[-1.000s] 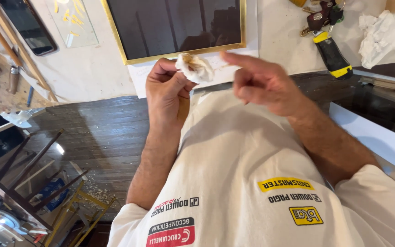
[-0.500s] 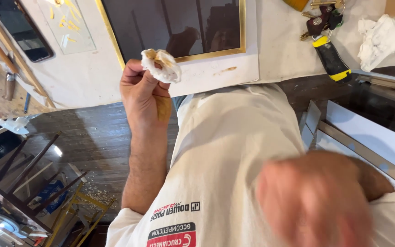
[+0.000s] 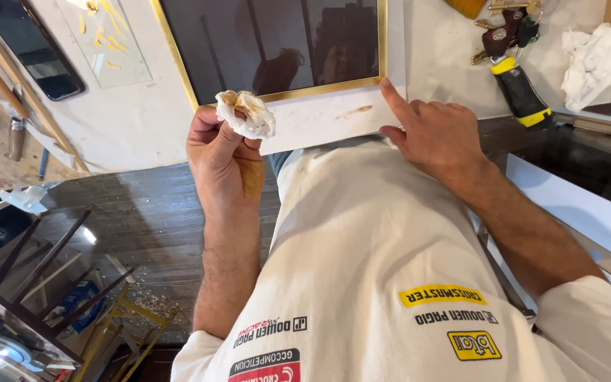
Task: Cleaning the glass of a picture frame using a cloth and cleaning solution
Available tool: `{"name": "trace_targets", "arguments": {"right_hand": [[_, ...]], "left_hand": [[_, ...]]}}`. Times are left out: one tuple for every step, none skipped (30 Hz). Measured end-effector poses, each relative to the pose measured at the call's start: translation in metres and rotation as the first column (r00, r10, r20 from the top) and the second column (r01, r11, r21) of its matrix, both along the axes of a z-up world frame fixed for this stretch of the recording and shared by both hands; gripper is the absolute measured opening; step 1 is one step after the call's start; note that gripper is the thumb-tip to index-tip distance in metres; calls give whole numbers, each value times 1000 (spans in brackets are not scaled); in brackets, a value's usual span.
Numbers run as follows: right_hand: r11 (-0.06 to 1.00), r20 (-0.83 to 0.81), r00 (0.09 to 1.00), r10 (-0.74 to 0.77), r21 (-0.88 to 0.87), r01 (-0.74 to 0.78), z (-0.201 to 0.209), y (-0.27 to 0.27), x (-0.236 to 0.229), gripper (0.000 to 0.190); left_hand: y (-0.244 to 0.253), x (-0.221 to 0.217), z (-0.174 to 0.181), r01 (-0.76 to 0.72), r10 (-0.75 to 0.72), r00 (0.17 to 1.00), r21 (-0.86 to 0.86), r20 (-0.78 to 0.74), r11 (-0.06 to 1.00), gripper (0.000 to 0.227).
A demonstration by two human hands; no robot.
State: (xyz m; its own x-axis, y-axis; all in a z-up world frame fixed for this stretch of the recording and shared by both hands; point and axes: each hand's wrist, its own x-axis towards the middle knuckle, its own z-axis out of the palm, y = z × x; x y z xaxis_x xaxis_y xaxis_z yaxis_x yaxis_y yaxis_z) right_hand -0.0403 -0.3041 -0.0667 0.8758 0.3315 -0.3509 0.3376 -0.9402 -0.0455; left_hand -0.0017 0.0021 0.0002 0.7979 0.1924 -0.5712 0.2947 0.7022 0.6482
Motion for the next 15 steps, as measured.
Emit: {"name": "trace_targets", "arguments": {"right_hand": [[1000, -1, 1000, 1, 1, -1, -6, -1, -1, 67], [1000, 133, 991, 25, -17, -23, -11, -3, -2, 66], [998, 265, 963, 49, -40, -40, -17, -5, -3, 64], [998, 265, 963, 49, -40, -40, -17, -7, -4, 64], [996, 311, 947, 83, -63, -67, -18, -8, -4, 60], [992, 356, 927, 117, -86, -93, -20, -9, -4, 59], [992, 356, 928, 114, -84, -90, -21, -10, -5, 59], [994, 344, 933, 102, -60, -86, -22, -11, -5, 59], [996, 330, 940, 90, -40, -81, -23, -13, -6, 59], [996, 328, 941, 87, -43, -77, -22, -12, -5, 59], [993, 365, 924, 114, -69, -95, -21, -11, -2, 58], [989, 401, 905, 141, -96, -112, -21, -10, 1, 58], [989, 403, 905, 140, -94, -111, -20, -10, 0, 58], [989, 395, 908, 142, -92, -115, -19, -10, 0, 60], [989, 387, 911, 146, -90, -120, -18, -10, -1, 63]], "left_hand": [[0, 0, 1, -1, 1, 1000, 1, -1, 1000, 15], [0, -1, 1, -6, 6, 1000, -1, 4, 1000, 15], [-1, -1, 1, -10, 10, 1000, -6, 10, 1000, 15], [-2, -1, 1, -10, 10, 1000, -7, 10, 1000, 15], [-2, -1, 2, -9, 9, 1000, -2, 13, 1000, 16], [-3, -1, 2, -9, 9, 1000, 3, 16, 1000, 16], [-2, -1, 1, -6, 6, 1000, 5, 15, 1000, 16], [-2, -2, -1, -13, 13, 1000, -6, 26, 1000, 16], [-4, -2, -3, -17, 18, 999, -21, 35, 1000, 17], [-5, -2, -2, -14, 14, 999, -24, 33, 1000, 17], [-6, -2, 0, -10, 10, 1000, -9, 24, 1000, 17], [-6, -1, 2, -7, 7, 1000, 5, 15, 1000, 17], [-7, -1, 2, -7, 6, 1000, 7, 17, 1000, 17], [-7, -1, 3, -11, 11, 1000, 12, 10, 1000, 18], [-7, -2, 4, -16, 16, 1000, 17, 3, 1000, 18]]}}
